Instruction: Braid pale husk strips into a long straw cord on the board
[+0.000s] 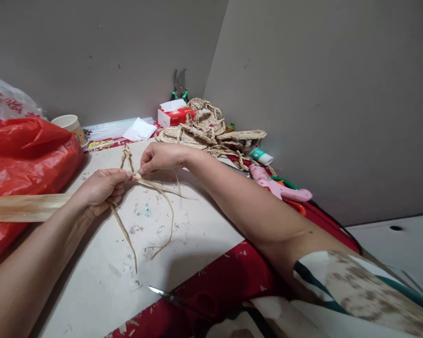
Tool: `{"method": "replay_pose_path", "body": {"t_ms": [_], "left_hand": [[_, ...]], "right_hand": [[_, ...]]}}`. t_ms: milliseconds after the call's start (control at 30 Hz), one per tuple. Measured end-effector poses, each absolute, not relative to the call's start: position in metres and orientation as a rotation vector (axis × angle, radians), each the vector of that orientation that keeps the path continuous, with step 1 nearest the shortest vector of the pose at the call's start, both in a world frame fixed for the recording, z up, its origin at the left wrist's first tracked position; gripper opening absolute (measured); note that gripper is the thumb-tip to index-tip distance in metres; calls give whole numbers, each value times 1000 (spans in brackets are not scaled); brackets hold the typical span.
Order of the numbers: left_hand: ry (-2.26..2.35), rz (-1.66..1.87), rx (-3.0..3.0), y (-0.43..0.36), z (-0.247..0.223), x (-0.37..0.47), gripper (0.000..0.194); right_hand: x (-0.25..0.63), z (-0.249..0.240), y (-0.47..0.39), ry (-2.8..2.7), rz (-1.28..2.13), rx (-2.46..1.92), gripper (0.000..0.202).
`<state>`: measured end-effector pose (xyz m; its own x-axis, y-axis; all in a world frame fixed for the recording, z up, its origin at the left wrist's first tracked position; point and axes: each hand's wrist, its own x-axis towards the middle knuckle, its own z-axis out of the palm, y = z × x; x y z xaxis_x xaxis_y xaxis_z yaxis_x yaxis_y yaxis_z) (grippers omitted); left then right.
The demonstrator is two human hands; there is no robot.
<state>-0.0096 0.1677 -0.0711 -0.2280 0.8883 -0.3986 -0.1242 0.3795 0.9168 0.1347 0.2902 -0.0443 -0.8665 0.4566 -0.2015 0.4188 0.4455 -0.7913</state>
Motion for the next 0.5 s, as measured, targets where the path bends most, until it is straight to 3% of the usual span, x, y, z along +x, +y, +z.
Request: {"method": "replay_pose_path", "body": {"t_ms": [300, 500], "left_hand": [[1496, 1114, 761, 166, -74, -3, 17], [1424, 1127, 725, 166, -77, -13, 22]], "right_hand": [[125, -38, 255, -2701, 1526, -756, 28], [123, -36, 231, -2919, 1000, -781, 19]]}}
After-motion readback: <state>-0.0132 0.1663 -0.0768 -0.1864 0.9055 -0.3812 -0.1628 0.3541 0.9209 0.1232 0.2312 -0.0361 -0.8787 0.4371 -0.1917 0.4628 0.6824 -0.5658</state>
